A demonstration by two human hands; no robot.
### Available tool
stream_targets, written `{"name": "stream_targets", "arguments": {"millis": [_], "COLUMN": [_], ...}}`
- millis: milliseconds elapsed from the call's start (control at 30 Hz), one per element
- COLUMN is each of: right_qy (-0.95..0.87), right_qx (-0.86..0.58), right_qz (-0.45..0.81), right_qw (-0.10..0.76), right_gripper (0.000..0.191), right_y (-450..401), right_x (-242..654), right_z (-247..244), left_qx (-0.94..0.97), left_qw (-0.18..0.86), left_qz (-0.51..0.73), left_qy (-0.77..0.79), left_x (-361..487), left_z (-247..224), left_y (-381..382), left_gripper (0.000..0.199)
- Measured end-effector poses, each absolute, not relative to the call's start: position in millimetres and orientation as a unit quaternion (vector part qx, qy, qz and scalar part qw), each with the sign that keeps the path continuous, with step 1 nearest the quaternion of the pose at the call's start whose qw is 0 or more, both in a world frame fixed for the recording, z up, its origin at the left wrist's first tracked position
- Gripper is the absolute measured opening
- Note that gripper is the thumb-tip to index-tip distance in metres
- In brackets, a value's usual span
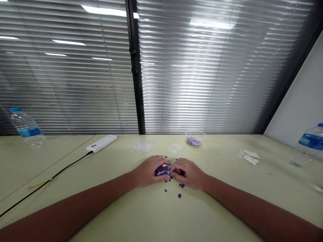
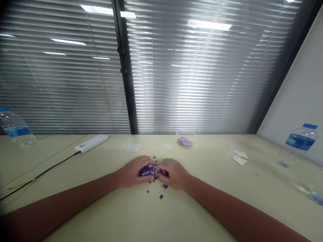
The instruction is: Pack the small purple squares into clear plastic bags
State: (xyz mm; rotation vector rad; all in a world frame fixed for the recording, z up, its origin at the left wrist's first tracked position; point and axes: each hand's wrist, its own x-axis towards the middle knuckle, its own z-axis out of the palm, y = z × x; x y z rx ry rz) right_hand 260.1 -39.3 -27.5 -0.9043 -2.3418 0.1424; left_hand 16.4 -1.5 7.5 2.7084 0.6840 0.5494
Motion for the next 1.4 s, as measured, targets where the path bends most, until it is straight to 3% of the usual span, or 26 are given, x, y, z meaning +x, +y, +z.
{"name": "stream_targets", "arguments": {"millis": [1400], "right_qy": [-0.884], "right_qx": [-0.352], "right_qz": [0.068], "right_qw": [0.299], "right_gripper": [0.007], "right_y": [-41.7], "right_x": [259.9], "right_z": [-21.2], "left_qx": [0.939], "left_qw": [0.152], "left_qz": [0.196], "left_qy": [0.237], "left_x": [16.9], "left_z": [3.8], "left_y": [1.2], "left_gripper": [0.04]}}
